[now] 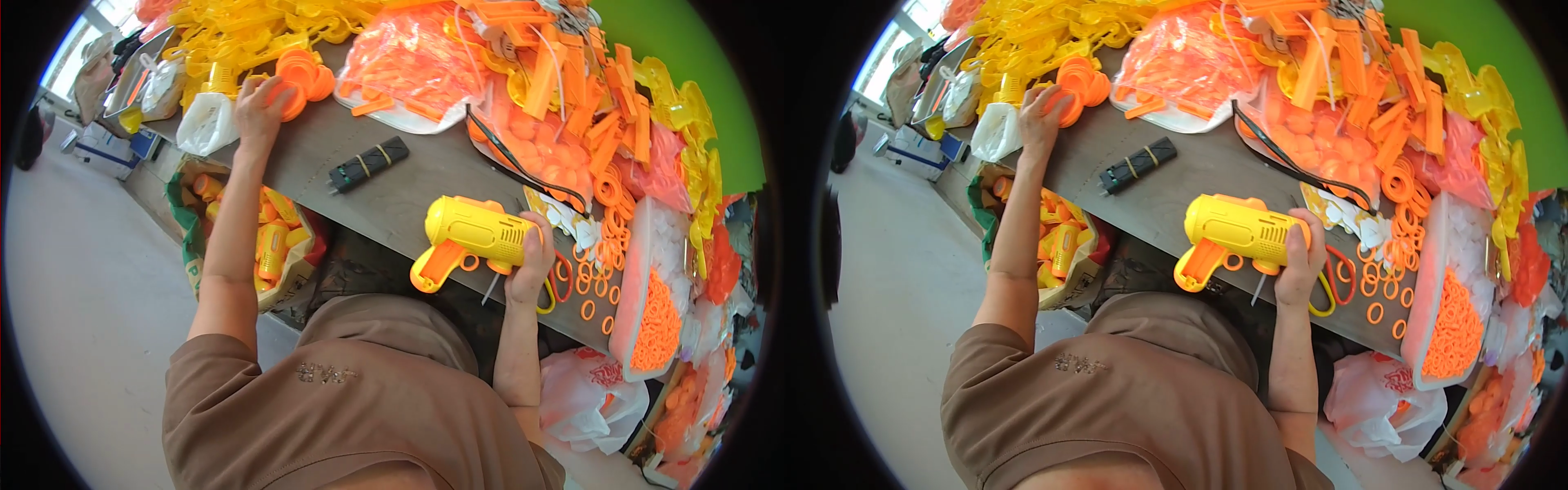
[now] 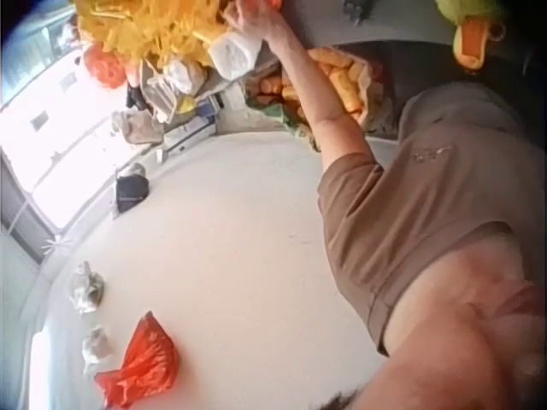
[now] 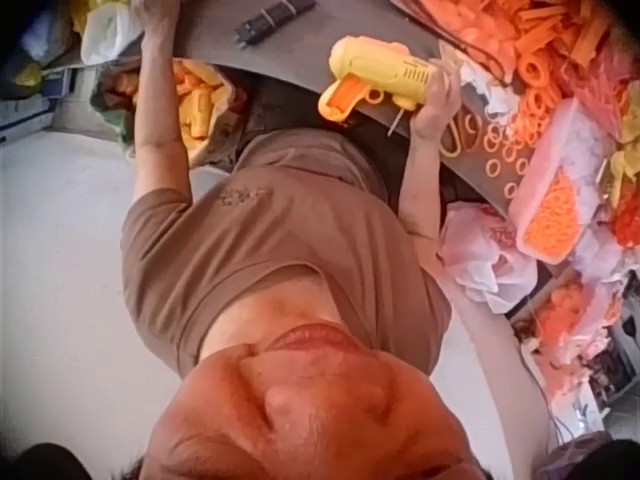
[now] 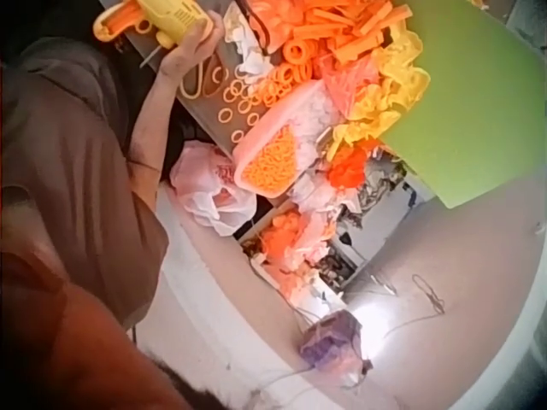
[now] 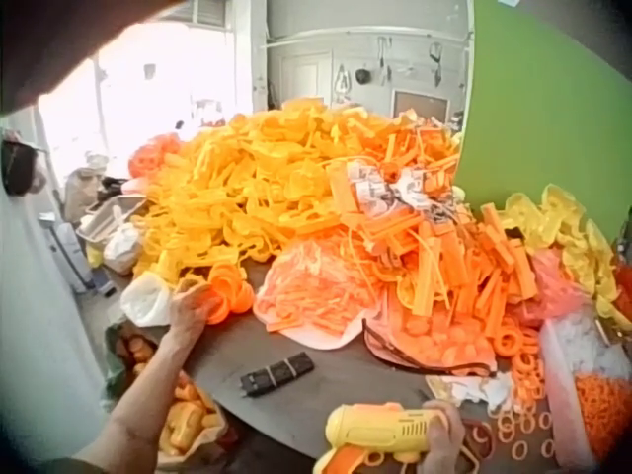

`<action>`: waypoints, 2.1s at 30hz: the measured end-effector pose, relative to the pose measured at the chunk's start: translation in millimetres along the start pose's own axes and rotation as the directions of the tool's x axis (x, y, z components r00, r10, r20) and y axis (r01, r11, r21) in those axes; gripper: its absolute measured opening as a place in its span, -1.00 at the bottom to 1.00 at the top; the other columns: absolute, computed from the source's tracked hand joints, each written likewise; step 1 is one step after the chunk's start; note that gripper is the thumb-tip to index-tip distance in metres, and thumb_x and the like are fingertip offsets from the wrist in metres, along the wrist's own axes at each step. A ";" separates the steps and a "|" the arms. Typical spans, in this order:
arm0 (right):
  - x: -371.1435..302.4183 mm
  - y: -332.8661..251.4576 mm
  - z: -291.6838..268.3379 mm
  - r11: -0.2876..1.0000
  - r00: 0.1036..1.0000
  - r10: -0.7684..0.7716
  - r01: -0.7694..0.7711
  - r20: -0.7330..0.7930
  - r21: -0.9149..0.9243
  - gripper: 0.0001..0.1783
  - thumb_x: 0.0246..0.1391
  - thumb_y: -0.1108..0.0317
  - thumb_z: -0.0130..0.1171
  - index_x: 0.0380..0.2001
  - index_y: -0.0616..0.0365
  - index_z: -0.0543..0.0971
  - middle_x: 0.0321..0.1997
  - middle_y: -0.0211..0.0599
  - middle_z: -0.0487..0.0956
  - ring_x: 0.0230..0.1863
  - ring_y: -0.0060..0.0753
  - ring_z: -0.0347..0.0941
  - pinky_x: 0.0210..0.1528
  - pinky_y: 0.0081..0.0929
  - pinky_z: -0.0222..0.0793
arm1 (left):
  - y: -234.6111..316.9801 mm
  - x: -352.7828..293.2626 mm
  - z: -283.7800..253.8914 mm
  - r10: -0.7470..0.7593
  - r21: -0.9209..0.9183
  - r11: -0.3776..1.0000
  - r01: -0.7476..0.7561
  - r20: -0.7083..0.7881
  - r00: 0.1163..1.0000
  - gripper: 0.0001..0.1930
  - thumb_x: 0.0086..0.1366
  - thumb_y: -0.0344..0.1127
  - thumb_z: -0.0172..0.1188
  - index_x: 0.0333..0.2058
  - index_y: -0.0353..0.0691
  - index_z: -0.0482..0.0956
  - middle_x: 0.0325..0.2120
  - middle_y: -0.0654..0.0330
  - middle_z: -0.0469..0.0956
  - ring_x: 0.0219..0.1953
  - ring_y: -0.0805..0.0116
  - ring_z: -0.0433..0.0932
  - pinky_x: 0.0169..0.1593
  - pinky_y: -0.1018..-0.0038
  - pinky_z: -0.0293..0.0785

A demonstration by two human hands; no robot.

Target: Assembling yellow and orange plastic toy guns and components at a factory workbench.

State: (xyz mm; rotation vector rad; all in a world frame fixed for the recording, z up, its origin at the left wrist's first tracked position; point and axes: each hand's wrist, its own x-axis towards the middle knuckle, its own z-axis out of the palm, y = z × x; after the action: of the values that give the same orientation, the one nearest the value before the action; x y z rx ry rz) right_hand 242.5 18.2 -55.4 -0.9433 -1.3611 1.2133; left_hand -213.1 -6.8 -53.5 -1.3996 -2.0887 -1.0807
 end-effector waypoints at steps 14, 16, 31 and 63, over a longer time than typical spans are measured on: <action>1.2 -6.6 1.7 0.996 0.998 0.061 -0.062 0.021 0.069 -0.66 0.21 0.19 -0.09 -0.16 0.29 0.41 -0.31 -0.33 0.47 -0.29 -0.61 0.39 -0.22 -0.64 0.30 | -2.6 11.7 -2.8 0.212 0.147 0.965 -0.219 0.064 0.975 -0.78 0.10 -0.19 0.27 -0.27 -0.08 0.60 -0.22 0.16 0.45 -0.13 0.15 0.43 -0.12 0.30 0.41; 0.1 -7.6 1.9 0.994 0.998 0.069 -0.070 0.013 0.087 -0.65 0.21 0.19 -0.09 -0.16 0.29 0.41 -0.31 -0.33 0.47 -0.29 -0.61 0.40 -0.22 -0.63 0.30 | -3.9 12.8 -3.3 0.227 0.076 0.970 -0.232 0.064 0.972 -0.80 0.09 -0.22 0.27 -0.29 -0.10 0.59 -0.24 0.16 0.45 -0.15 0.16 0.44 -0.14 0.32 0.40; -0.1 -10.7 1.0 0.937 0.985 0.168 -0.145 -0.046 0.318 -0.56 0.25 0.07 -0.16 -0.09 0.27 0.37 -0.22 -0.25 0.48 -0.22 -0.48 0.45 -0.14 -0.54 0.37 | 73.5 9.8 -21.3 -0.243 -0.563 0.827 0.002 -0.355 0.903 -0.89 0.26 -0.38 0.14 -0.32 -0.28 0.43 -0.48 0.26 0.47 -0.47 0.52 0.42 -0.35 0.59 0.40; -80.2 -76.2 -6.1 0.845 0.791 -0.343 0.496 0.507 -0.201 -0.26 -0.03 -0.14 0.12 -0.07 0.33 0.24 -0.19 0.05 0.39 -0.25 -0.16 0.38 -0.20 -0.30 0.33 | 220.6 -117.2 -87.4 0.618 0.287 -0.277 0.917 0.784 -0.059 -0.25 0.35 0.23 -0.28 0.16 -0.43 0.22 0.10 -0.10 0.33 0.14 0.20 0.36 0.22 0.31 0.25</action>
State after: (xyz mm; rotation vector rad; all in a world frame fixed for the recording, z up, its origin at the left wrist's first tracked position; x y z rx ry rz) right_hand 266.8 -72.3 3.8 -0.5211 -2.0752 0.8930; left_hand 27.7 -100.7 3.2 -1.3776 -2.5873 -4.5238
